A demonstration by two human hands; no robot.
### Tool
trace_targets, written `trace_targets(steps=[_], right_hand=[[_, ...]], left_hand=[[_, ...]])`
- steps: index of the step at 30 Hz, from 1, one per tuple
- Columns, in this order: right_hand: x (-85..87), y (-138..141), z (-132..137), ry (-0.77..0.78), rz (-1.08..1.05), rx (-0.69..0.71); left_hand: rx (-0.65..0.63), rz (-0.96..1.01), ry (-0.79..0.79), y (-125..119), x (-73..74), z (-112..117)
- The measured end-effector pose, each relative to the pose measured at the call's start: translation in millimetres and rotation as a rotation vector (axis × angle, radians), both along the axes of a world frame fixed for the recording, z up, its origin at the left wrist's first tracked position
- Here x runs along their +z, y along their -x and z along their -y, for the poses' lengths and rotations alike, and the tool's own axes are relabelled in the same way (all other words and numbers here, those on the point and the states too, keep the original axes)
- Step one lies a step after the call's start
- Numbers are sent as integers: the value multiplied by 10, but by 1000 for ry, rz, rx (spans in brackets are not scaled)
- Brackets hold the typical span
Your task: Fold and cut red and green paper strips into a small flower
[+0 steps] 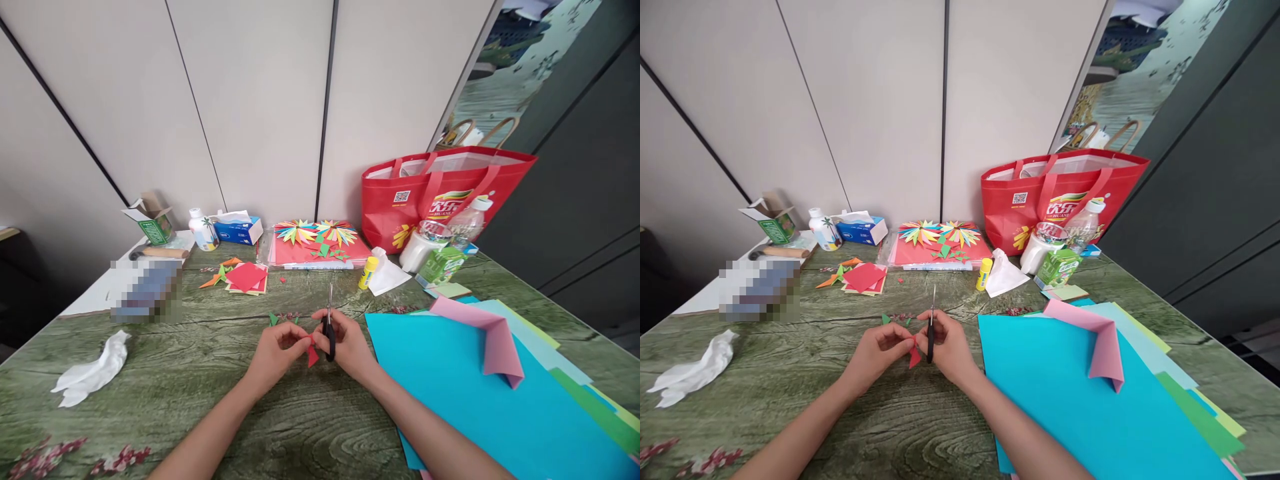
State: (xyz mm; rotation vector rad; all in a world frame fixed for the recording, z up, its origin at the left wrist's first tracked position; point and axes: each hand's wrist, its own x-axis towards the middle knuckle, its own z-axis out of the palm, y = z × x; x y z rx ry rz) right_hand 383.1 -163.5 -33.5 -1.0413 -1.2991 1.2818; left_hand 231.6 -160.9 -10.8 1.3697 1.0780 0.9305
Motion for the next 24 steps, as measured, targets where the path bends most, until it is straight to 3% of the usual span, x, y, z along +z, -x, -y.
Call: trace_targets(steps=[8,14,24], right_hand=[[20,8,1,27,-23,48],[13,30,56,2,146,208],[49,34,112,-99,340,235]], left_hand=[[72,153,49,31,-3,-2],[100,367,108,67,-13,-28],[71,501,151,77,-36,-52]])
